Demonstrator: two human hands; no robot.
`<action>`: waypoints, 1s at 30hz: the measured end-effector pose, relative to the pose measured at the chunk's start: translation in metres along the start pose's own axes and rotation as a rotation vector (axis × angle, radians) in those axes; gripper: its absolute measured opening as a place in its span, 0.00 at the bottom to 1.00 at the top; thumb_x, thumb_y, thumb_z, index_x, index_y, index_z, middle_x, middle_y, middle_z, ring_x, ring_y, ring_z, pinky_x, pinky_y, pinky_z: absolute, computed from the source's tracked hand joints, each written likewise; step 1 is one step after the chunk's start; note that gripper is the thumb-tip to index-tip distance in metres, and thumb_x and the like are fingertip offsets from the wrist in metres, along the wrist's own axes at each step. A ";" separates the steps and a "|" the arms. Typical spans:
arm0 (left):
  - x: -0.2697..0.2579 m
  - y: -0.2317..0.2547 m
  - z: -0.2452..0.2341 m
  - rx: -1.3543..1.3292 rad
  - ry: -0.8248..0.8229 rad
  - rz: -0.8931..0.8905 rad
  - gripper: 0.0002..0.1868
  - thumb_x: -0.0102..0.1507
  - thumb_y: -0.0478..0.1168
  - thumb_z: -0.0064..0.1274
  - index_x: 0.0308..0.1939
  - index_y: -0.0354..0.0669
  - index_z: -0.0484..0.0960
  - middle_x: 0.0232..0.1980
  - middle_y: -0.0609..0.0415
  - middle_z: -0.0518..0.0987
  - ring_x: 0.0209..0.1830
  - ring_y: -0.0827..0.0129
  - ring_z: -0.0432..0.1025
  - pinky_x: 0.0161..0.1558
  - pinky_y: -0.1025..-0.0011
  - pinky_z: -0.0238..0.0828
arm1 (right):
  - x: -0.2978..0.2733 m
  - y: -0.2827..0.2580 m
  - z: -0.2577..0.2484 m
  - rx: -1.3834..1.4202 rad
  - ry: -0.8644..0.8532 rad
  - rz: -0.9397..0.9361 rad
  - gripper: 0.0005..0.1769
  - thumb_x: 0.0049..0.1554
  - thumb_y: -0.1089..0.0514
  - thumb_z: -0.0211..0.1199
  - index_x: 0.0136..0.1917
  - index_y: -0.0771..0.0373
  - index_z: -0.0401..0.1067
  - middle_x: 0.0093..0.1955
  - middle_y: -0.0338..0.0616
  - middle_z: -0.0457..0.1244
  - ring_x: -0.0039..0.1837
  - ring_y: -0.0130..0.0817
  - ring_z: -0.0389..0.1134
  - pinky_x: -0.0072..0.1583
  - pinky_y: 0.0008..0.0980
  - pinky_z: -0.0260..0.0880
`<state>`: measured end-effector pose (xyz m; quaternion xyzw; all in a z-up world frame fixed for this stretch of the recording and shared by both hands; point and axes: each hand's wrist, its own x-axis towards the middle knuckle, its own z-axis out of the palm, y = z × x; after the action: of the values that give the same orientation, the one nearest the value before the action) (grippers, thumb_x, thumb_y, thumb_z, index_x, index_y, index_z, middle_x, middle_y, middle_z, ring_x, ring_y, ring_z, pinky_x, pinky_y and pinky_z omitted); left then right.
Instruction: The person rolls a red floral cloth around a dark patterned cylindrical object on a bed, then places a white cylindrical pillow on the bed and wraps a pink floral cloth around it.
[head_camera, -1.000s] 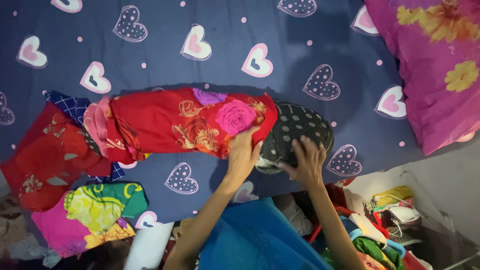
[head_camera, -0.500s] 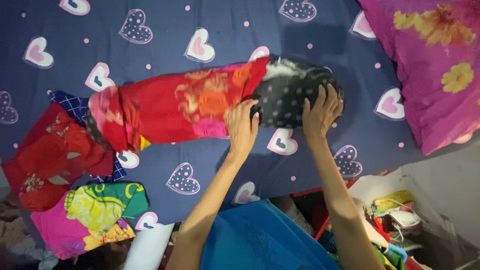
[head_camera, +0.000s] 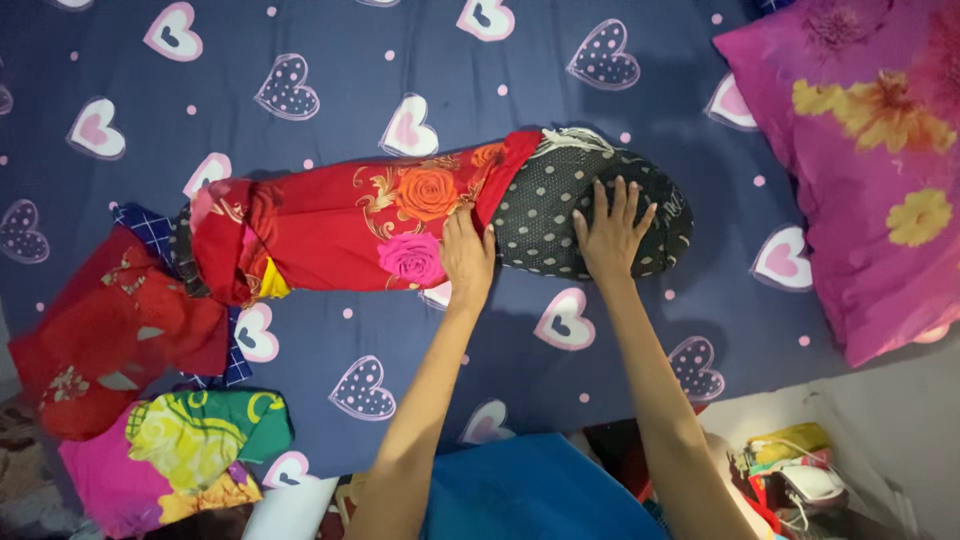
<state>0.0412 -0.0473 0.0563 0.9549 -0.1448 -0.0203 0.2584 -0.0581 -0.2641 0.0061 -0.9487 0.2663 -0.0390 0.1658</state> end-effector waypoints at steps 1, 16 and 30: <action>0.008 -0.003 0.005 0.029 -0.005 -0.014 0.26 0.62 0.42 0.58 0.63 0.42 0.71 0.60 0.46 0.75 0.60 0.49 0.69 0.55 0.49 0.66 | 0.008 -0.002 0.002 -0.002 0.004 0.000 0.37 0.64 0.37 0.52 0.79 0.59 0.59 0.82 0.58 0.47 0.84 0.56 0.38 0.77 0.68 0.24; 0.001 0.037 -0.001 -0.103 -0.124 0.211 0.05 0.64 0.35 0.50 0.43 0.42 0.79 0.39 0.45 0.79 0.41 0.48 0.76 0.44 0.54 0.72 | -0.023 -0.063 0.032 -0.055 -0.114 -0.541 0.24 0.62 0.49 0.51 0.67 0.61 0.69 0.77 0.54 0.56 0.82 0.50 0.50 0.78 0.64 0.36; 0.011 0.054 0.000 -0.367 -0.135 0.090 0.07 0.68 0.39 0.52 0.46 0.40 0.77 0.43 0.44 0.79 0.44 0.48 0.75 0.45 0.55 0.71 | 0.003 -0.037 0.015 0.680 -0.141 -0.154 0.15 0.59 0.55 0.62 0.58 0.60 0.77 0.64 0.49 0.70 0.65 0.49 0.68 0.70 0.53 0.54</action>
<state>0.0379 -0.0948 0.0836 0.8809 -0.1982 -0.0987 0.4183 -0.0352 -0.2320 0.0046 -0.8571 0.1535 -0.0721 0.4865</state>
